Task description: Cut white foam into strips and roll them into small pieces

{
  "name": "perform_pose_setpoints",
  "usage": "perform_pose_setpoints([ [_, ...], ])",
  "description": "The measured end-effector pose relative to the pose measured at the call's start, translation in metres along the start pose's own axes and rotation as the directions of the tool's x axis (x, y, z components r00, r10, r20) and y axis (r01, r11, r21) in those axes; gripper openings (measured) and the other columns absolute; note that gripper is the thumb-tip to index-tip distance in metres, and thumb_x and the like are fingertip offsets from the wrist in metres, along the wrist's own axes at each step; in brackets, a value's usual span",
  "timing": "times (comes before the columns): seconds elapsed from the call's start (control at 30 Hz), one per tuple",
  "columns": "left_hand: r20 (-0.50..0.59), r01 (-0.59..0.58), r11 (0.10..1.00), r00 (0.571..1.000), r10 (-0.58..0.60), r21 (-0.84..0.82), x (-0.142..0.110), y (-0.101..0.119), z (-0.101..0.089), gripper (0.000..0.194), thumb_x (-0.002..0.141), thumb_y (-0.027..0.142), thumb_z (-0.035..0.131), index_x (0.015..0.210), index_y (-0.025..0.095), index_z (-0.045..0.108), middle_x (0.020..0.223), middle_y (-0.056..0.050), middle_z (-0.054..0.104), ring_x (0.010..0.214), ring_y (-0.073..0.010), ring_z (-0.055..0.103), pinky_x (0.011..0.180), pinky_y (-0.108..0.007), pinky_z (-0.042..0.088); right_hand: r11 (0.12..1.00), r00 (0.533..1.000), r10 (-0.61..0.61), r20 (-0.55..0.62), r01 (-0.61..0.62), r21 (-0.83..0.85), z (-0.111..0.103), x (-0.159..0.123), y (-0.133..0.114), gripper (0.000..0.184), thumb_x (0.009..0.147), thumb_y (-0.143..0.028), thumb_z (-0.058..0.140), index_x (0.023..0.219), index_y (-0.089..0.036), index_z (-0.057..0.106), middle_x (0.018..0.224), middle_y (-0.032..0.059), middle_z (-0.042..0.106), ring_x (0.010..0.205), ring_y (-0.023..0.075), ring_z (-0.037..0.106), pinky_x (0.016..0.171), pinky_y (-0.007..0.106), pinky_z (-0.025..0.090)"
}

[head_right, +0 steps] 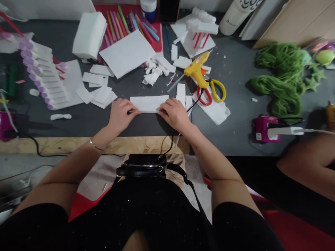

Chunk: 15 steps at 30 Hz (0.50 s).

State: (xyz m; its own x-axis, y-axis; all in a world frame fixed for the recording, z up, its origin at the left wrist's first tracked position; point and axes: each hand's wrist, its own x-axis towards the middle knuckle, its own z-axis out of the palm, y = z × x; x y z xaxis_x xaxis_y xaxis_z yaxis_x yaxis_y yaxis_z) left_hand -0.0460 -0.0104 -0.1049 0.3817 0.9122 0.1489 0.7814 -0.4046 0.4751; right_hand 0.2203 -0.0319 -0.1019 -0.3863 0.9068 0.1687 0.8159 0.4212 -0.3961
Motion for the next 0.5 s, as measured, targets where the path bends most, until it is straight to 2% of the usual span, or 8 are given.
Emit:
perform_pose_setpoints([
  [0.17,-0.025,0.093,0.995,0.995,-0.094,-0.042,0.0004,-0.0011,0.0004,0.054,0.096,0.073,0.055,0.079,0.026,0.077,0.086,-0.007,0.069,0.096,-0.0290,0.057,0.090,-0.049,0.040,0.997,0.998,0.062,-0.032,-0.063,-0.049,0.0035,-0.0017,0.0014,0.022,0.103,-0.036,0.060,0.088,-0.024,0.070,0.093,0.0102,0.067,0.096,0.0294,0.054,0.084,0.042,0.041],
  [0.5,-0.041,0.187,0.981,0.981,-0.188,-0.046,0.0024,-0.0028,0.0013,0.044,0.091,0.063,0.072,0.071,0.024,0.069,0.085,-0.005,0.067,0.095,-0.0287,0.056,0.092,-0.050,0.038,0.985,0.988,0.126,-0.094,-0.136,-0.107,0.0007,-0.0032,0.0010,0.027,0.101,-0.044,0.063,0.084,-0.024,0.069,0.108,0.0117,0.064,0.109,0.0343,0.051,0.092,0.051,0.039],
])
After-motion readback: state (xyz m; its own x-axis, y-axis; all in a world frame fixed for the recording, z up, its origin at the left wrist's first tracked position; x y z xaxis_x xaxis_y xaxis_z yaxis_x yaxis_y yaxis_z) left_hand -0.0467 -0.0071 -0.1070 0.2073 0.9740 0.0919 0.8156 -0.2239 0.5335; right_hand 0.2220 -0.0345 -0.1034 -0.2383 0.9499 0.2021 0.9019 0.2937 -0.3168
